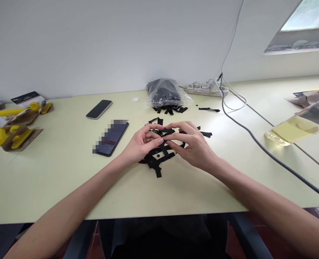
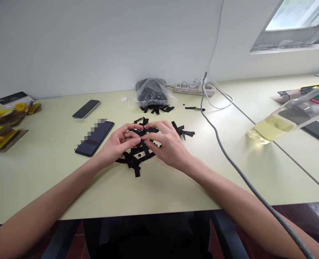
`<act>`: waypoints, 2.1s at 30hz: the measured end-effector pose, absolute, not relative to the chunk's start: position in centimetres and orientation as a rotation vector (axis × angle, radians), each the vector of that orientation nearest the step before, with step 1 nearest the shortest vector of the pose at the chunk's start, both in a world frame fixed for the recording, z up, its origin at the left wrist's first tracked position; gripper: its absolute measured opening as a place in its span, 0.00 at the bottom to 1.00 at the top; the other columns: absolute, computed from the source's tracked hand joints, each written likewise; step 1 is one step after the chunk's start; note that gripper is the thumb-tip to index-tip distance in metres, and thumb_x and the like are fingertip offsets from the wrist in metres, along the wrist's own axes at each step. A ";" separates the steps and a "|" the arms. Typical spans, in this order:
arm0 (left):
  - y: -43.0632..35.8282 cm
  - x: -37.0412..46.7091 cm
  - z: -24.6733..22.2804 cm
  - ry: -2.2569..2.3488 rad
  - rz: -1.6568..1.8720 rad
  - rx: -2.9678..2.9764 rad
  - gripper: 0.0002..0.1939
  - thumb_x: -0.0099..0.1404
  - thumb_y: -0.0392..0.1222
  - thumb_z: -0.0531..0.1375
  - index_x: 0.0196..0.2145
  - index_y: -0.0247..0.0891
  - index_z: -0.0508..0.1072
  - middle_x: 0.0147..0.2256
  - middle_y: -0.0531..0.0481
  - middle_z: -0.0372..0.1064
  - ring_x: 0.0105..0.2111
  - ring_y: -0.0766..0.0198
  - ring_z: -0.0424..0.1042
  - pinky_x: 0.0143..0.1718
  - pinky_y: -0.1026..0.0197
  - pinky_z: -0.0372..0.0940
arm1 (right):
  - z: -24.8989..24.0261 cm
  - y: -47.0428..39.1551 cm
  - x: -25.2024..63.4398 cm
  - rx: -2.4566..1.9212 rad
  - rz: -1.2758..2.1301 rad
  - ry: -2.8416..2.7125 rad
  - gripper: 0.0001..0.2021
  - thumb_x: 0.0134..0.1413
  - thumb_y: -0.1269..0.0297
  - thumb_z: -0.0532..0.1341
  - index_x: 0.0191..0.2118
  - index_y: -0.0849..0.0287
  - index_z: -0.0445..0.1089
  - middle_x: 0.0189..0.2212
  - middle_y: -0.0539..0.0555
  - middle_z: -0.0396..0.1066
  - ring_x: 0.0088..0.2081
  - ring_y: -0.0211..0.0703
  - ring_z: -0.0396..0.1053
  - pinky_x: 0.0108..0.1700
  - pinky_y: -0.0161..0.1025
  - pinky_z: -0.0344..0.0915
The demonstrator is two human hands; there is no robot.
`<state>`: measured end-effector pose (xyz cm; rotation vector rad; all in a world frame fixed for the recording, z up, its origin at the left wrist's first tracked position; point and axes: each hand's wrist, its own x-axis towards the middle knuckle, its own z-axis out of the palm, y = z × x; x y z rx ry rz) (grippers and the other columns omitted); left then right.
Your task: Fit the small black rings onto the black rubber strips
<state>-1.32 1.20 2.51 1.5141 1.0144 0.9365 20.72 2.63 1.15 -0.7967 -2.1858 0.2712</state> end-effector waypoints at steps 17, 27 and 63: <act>1.9 -4.0 3.2 1.066 0.359 2.325 0.08 0.71 0.39 0.58 0.40 0.41 0.79 0.37 0.51 0.77 0.38 0.62 0.73 0.39 0.63 0.63 | 1.5 2.7 20.8 -1.021 0.657 -2.115 0.07 0.67 0.66 0.61 0.43 0.56 0.79 0.40 0.52 0.81 0.39 0.42 0.77 0.40 0.38 0.69; 2.0 -4.1 3.0 1.191 0.348 2.216 0.02 0.65 0.39 0.61 0.34 0.40 0.73 0.32 0.52 0.73 0.30 0.64 0.69 0.31 0.63 0.61 | 1.5 2.6 20.7 -0.963 0.763 -2.175 0.06 0.66 0.65 0.61 0.40 0.56 0.77 0.36 0.51 0.80 0.35 0.41 0.75 0.35 0.37 0.66; 1.0 -2.3 2.8 1.066 0.837 2.015 0.14 0.64 0.42 0.67 0.48 0.40 0.80 0.46 0.46 0.79 0.45 0.59 0.76 0.48 0.60 0.72 | 1.3 2.3 20.3 -1.051 0.945 -2.051 0.10 0.66 0.60 0.62 0.41 0.57 0.80 0.36 0.55 0.81 0.35 0.43 0.77 0.35 0.38 0.70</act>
